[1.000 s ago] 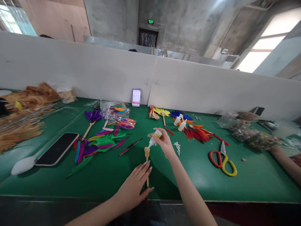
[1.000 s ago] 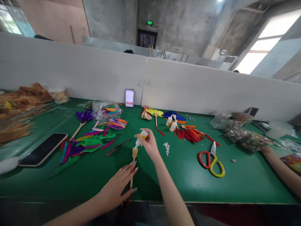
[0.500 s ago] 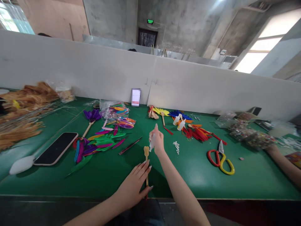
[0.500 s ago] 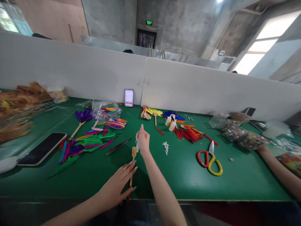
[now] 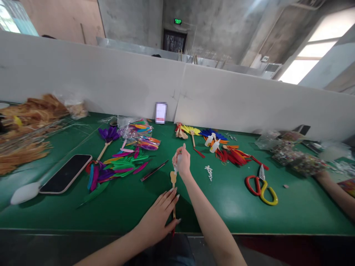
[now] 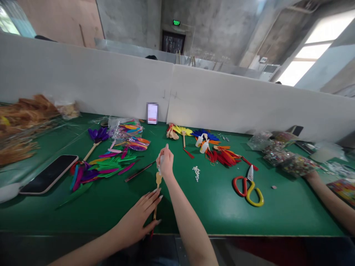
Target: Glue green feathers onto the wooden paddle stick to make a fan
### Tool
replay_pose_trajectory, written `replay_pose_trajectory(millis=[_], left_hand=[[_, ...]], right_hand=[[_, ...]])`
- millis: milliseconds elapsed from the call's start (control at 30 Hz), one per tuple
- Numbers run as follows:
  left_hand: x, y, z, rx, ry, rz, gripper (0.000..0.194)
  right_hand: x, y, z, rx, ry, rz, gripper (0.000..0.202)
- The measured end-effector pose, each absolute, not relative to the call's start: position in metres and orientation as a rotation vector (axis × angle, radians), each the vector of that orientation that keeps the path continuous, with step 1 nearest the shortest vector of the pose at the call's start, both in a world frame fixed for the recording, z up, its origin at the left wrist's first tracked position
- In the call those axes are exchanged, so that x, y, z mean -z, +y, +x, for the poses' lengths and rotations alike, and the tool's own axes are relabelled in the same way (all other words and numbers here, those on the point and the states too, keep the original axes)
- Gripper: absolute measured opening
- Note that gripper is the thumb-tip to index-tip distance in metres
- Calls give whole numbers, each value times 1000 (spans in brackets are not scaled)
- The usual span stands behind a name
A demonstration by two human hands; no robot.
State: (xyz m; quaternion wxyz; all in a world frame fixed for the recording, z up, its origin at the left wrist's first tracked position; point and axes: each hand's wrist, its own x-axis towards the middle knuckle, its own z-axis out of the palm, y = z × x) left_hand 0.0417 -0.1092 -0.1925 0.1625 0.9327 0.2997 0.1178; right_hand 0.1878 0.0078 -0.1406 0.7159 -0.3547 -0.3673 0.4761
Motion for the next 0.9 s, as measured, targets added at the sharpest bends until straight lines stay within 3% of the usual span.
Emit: replay_pose_trajectory(millis=[667,900], left_hand=[[184,-108,39,-362,842,2619,69],[171,-101,31,-706,941,2423,44]], right_hand=[[142,11,190,-1033,-860,-843,44],[138,12,193,-1024,-845,-845,46]])
